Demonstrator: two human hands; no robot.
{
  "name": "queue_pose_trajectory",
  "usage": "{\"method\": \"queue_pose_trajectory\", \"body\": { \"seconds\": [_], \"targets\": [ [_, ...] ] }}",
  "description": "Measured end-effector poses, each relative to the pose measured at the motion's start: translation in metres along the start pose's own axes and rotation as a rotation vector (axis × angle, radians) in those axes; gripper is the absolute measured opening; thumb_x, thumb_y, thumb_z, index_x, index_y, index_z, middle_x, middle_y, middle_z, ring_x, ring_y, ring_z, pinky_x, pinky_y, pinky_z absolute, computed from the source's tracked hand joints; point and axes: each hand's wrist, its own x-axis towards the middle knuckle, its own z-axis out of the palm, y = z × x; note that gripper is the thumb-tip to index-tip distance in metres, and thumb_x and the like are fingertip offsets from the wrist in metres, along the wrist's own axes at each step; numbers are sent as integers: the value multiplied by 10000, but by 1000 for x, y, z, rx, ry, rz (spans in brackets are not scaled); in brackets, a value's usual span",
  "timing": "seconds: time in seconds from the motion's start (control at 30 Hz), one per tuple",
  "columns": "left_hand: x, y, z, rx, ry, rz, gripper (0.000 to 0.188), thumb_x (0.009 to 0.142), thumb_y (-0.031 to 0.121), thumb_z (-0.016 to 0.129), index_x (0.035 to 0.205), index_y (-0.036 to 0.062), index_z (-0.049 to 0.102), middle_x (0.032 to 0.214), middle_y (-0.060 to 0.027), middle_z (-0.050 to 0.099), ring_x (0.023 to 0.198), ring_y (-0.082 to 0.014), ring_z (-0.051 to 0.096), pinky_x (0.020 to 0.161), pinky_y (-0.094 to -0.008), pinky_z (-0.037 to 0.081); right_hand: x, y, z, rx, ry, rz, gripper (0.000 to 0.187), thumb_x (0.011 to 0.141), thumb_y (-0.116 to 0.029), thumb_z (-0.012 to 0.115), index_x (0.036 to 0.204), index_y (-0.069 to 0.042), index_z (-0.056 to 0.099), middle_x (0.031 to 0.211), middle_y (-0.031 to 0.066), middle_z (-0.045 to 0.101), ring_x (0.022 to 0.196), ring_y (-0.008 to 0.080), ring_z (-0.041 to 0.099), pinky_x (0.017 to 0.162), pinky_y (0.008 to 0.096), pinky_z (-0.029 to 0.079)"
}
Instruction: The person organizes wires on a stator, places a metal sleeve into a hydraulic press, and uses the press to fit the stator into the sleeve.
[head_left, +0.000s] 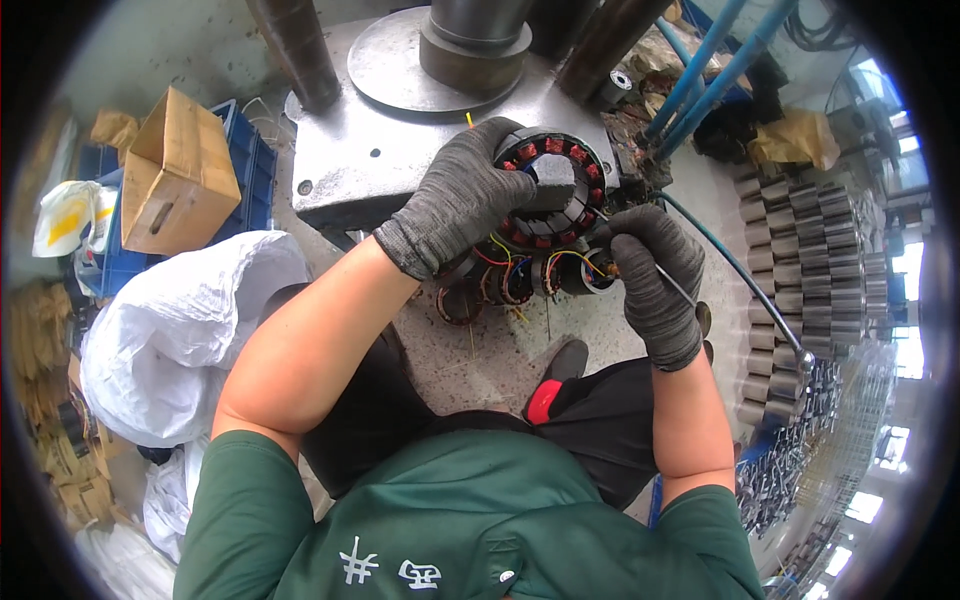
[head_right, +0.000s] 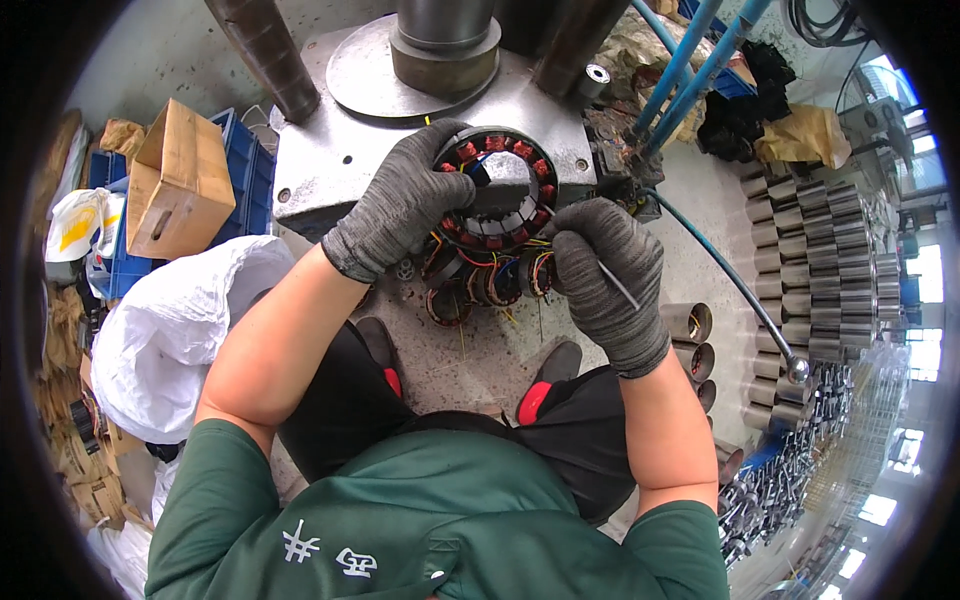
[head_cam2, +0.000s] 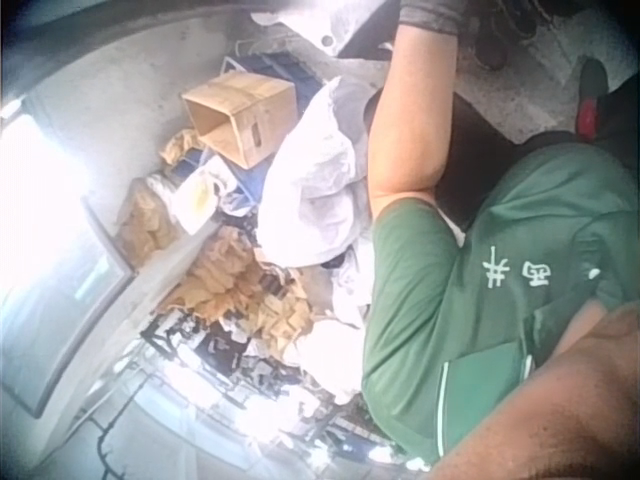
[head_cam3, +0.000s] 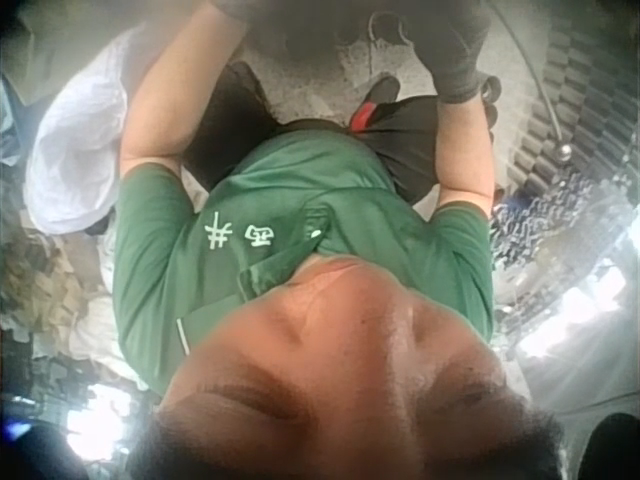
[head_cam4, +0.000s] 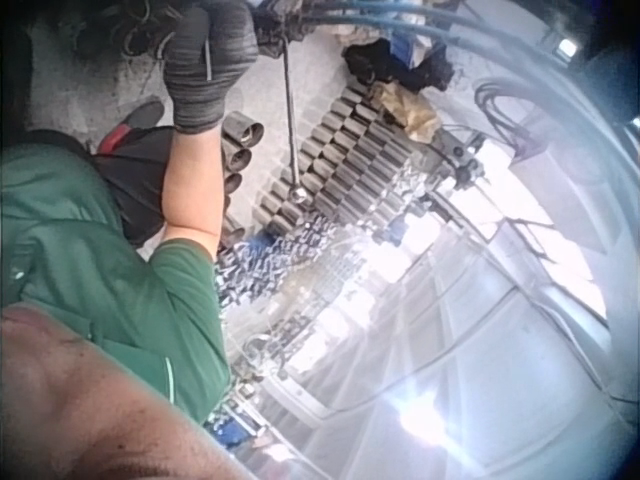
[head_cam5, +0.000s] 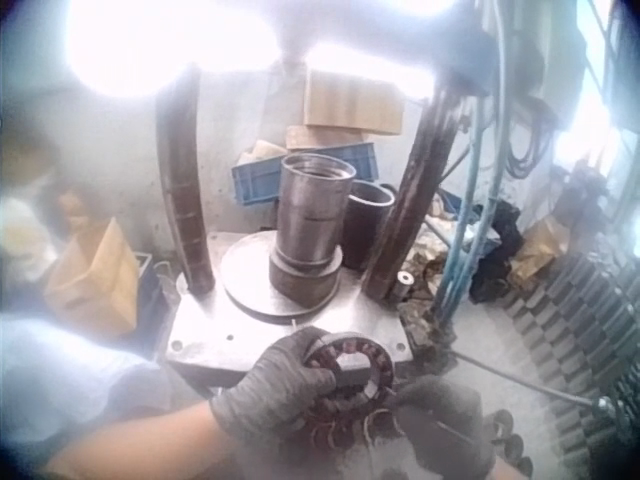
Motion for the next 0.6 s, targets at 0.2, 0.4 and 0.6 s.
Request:
{"method": "queue_pose_trajectory", "body": {
  "seconds": [0.2, 0.4, 0.6],
  "targets": [
    [-1, 0, 3, 39, 25, -26, 640, 773, 75, 676, 1385, -53, 540, 1198, -156, 687, 1076, -218, 662, 960, -347, 563, -3, -11, -8, -183, -3, -296, 144, 913, -99, 633, 1008, -3, 684, 883, 49, 700, 752, 150, 627, 704, 323, 533],
    [5, -8, -7, -95, 48, -105, 595, 793, 59, 689, 1361, -54, 556, 1080, -168, 700, 935, -213, 695, 816, -317, 600, -8, 0, -13, 453, 136, 65, 274, 919, -225, 670, 1069, 3, 681, 899, 117, 751, 807, 167, 685, 763, 304, 542],
    [5, -9, -7, -223, -5, -100, 626, 766, 15, 653, 1376, -70, 545, 1068, -158, 696, 895, -195, 685, 809, -306, 595, 0, 8, -16, 570, 95, 96, 203, 933, -167, 668, 1041, 5, 673, 907, 100, 739, 838, 156, 713, 773, 304, 588]
  ]
}}
